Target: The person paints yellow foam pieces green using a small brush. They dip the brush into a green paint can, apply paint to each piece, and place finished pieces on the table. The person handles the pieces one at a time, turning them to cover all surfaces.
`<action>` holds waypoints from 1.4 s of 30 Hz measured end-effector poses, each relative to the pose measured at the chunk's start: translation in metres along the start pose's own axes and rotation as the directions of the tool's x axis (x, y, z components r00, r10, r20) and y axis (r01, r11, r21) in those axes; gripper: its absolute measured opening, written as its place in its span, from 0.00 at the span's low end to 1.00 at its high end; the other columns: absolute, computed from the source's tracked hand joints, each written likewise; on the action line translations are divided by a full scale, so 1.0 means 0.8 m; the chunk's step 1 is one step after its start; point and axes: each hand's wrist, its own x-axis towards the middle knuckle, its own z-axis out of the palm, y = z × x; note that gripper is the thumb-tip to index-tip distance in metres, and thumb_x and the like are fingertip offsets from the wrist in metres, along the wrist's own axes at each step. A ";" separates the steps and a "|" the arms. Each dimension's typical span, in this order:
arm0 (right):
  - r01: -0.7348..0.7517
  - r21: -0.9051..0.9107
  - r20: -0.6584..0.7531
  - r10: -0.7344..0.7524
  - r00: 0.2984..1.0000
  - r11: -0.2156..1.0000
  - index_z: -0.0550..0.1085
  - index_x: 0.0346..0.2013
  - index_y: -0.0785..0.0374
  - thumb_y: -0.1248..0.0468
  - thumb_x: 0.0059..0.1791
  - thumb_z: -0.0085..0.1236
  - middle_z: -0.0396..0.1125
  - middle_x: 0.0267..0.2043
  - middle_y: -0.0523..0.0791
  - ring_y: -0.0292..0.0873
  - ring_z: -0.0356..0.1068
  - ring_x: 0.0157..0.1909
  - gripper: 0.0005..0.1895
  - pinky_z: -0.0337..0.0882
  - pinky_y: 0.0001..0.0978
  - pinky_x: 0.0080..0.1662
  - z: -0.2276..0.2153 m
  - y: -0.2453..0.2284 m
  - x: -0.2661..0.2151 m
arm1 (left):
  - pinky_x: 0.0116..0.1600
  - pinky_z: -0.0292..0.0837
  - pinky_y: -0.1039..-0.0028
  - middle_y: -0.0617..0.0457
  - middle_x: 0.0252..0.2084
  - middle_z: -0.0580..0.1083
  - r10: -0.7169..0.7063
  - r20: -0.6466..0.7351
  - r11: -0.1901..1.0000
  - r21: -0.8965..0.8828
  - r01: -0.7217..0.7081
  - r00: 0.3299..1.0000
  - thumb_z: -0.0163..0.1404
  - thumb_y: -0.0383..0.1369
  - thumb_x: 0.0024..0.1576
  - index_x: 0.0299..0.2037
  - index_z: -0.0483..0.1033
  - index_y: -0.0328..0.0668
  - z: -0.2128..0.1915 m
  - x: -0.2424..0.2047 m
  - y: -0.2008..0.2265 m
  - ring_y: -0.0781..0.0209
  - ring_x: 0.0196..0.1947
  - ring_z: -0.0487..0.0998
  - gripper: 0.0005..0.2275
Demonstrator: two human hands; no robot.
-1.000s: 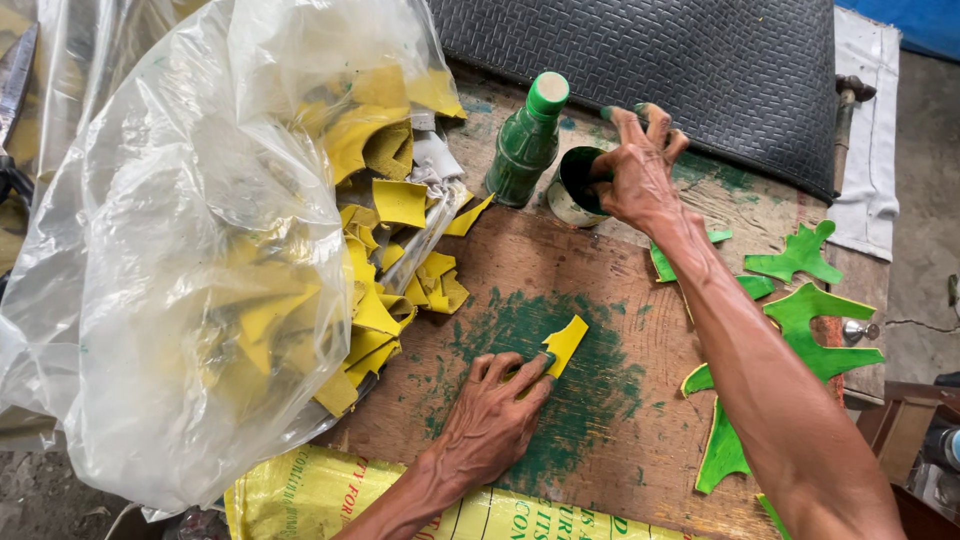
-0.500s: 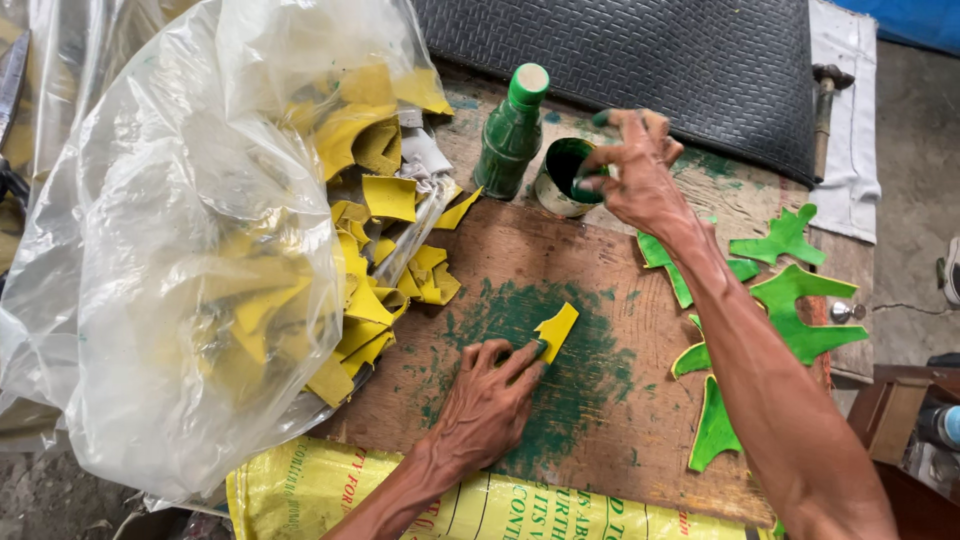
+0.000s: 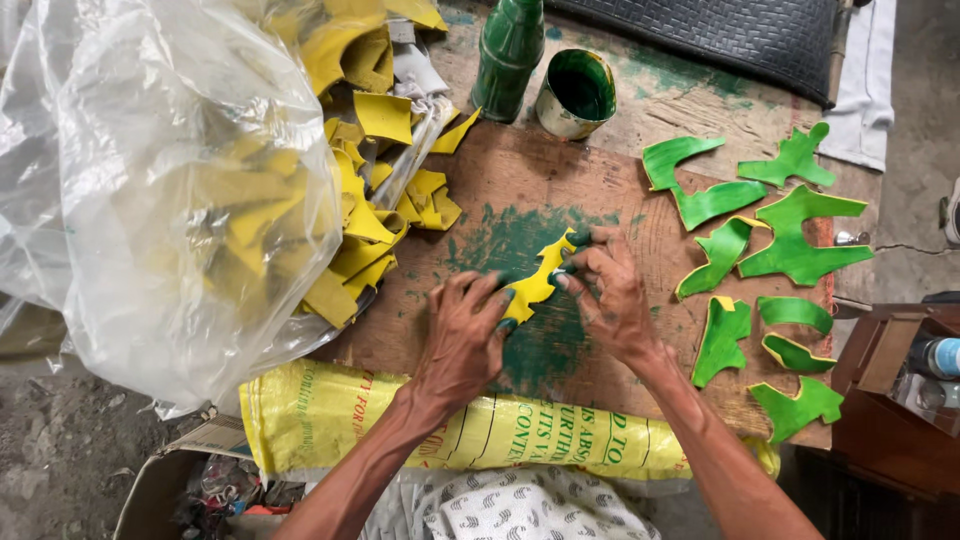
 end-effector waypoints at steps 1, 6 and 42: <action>0.021 -0.071 -0.009 -0.022 1.000 0.997 0.73 0.40 0.71 0.72 0.48 0.62 0.60 0.56 0.52 0.46 0.70 0.54 0.08 0.75 0.34 0.52 0.000 -0.006 -0.002 | 0.62 0.56 0.54 0.44 0.59 0.70 -0.014 0.014 0.999 -0.031 0.014 1.000 0.59 0.24 0.45 0.52 0.76 0.35 -0.007 -0.006 -0.001 0.44 0.61 0.66 0.21; 0.116 -0.283 -0.038 -0.131 0.991 0.952 0.76 0.36 0.71 0.71 0.44 0.67 0.62 0.58 0.56 0.55 0.68 0.58 0.10 0.71 0.45 0.56 0.019 -0.018 -0.015 | 0.62 0.58 0.55 0.43 0.57 0.70 -0.007 0.019 0.997 -0.071 0.008 1.000 0.61 0.27 0.44 0.53 0.75 0.34 -0.019 -0.017 -0.002 0.43 0.62 0.66 0.23; 0.117 -0.566 -0.153 -0.243 0.958 0.816 0.76 0.30 0.61 0.62 0.48 0.69 0.65 0.56 0.50 0.52 0.56 0.64 0.09 0.51 0.54 0.62 0.021 0.049 0.024 | 0.61 0.57 0.57 0.48 0.63 0.68 0.068 0.114 0.997 0.030 -0.072 0.991 0.60 0.35 0.47 0.55 0.76 0.38 -0.017 -0.013 0.001 0.45 0.59 0.64 0.24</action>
